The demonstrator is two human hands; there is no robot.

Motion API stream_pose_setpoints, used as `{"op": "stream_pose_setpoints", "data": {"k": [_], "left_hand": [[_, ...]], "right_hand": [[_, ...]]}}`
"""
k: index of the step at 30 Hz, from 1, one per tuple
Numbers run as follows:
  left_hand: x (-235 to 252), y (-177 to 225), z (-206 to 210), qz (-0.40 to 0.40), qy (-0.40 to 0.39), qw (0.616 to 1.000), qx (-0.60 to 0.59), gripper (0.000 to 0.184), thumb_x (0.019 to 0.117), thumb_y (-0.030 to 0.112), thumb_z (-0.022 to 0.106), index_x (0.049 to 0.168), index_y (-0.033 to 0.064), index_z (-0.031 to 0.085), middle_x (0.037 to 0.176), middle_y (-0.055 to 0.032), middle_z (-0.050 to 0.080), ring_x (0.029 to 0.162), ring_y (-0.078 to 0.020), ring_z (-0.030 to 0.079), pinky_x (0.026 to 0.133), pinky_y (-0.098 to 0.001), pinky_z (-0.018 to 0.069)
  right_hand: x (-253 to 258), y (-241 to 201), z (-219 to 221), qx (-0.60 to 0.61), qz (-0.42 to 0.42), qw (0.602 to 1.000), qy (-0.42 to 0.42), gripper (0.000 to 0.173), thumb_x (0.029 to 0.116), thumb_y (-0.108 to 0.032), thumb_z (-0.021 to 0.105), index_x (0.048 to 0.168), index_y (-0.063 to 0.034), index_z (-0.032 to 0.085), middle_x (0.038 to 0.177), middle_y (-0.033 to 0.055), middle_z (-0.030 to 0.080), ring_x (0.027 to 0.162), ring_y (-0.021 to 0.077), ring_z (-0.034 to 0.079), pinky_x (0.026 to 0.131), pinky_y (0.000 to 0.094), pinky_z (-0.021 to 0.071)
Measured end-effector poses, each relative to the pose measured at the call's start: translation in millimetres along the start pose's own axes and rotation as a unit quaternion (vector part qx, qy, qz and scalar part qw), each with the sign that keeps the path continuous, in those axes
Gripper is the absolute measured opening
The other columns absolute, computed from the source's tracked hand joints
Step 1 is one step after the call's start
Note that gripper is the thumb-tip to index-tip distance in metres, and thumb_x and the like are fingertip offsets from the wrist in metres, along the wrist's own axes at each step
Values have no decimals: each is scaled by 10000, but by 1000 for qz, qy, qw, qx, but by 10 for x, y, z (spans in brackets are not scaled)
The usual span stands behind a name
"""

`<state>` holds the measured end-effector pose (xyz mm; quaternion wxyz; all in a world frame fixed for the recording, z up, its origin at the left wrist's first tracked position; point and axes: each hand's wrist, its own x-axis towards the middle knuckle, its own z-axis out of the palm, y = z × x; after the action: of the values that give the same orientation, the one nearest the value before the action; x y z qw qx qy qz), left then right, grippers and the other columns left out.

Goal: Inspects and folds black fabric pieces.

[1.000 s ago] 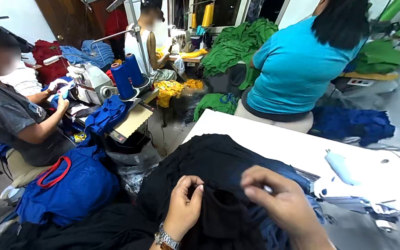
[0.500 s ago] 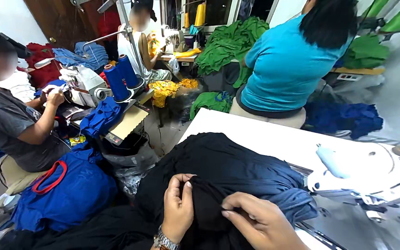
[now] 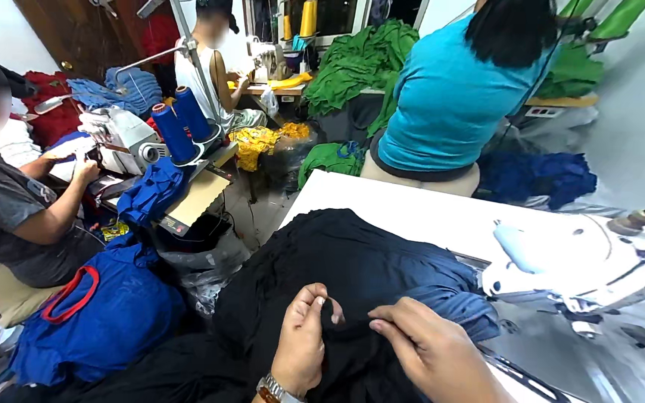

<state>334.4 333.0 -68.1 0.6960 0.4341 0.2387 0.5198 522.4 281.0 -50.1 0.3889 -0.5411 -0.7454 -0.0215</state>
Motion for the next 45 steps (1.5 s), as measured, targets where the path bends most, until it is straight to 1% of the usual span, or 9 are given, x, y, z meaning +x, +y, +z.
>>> {"op": "stream_pose_setpoints", "data": {"k": [3, 7, 15, 21, 24, 29, 35, 40, 45], "left_hand": [[10, 22, 69, 7, -47, 994, 97, 255, 1092, 153, 398, 1100, 26, 618, 767, 38, 569, 685, -36, 534, 666, -206, 470], [48, 81, 100, 56, -126, 951, 276, 310, 927, 262, 749, 1116, 18, 717, 884, 9, 671, 734, -19, 572, 696, -199, 497], [110, 169, 74, 7, -201, 911, 359, 186, 965, 224, 706, 974, 42, 742, 900, 1, 697, 803, -24, 617, 753, -205, 513], [95, 157, 18, -27, -179, 935, 304, 128, 966, 173, 684, 948, 58, 737, 912, 14, 693, 859, -46, 628, 802, -242, 518], [86, 117, 4, -18, -168, 938, 304, 158, 991, 177, 644, 953, 58, 742, 957, 0, 703, 921, -53, 635, 860, -258, 516], [34, 15, 59, 47, -152, 913, 376, 192, 1031, 183, 577, 1027, 46, 711, 1012, -38, 689, 999, -93, 622, 910, -263, 503], [-3, -5, 87, 21, -134, 900, 414, 244, 1042, 133, 503, 1119, 10, 699, 1067, -90, 706, 1009, -90, 659, 927, -249, 527], [-16, -31, 114, 15, -108, 912, 395, 254, 1036, 138, 521, 1128, 24, 728, 1092, -77, 726, 1043, -75, 667, 949, -243, 528], [-20, -35, 114, 21, -117, 925, 362, 200, 1011, 178, 619, 1059, 28, 743, 1026, -50, 735, 986, -58, 676, 917, -237, 541]], "right_hand": [[38, -46, -68, -10, -41, 999, -24, 269, 1038, -275, 516, 955, -109, 710, 813, 46, 622, 709, 150, 621, 601, 276, 536], [45, -68, -156, -58, -93, 994, -18, 237, 1003, -137, 468, 980, -85, 699, 804, 89, 612, 653, 214, 617, 526, 342, 519], [-69, 121, -91, 87, -28, 996, -11, 202, 1012, -254, 593, 968, -128, 744, 863, 15, 678, 805, 73, 641, 723, 206, 548], [-151, 75, -77, 223, 152, 963, 10, 432, 852, -357, 818, 1203, -122, 729, 1084, 10, 660, 674, -26, 465, 546, 143, 387], [-207, 53, -25, 271, 196, 942, -11, 225, 909, -305, 753, 1025, -112, 749, 949, -29, 703, 709, -7, 575, 616, 168, 495], [-203, 7, 17, 276, 204, 939, -2, 165, 955, -259, 691, 960, -96, 712, 873, -28, 665, 687, 0, 573, 594, 158, 494], [-143, 27, -156, 230, 300, 921, -91, 461, 948, -189, 589, 1385, -72, 503, 1006, 12, 705, 758, 102, 671, 608, 279, 571], [-157, -63, -171, 207, 211, 951, -91, 392, 990, -70, 409, 1365, 4, 495, 1170, 83, 668, 911, 123, 687, 751, 296, 601], [-154, -120, -84, 200, 222, 954, 9, 520, 957, -86, 610, 1435, 23, 436, 1230, 134, 595, 800, 99, 653, 689, 271, 598]]}}
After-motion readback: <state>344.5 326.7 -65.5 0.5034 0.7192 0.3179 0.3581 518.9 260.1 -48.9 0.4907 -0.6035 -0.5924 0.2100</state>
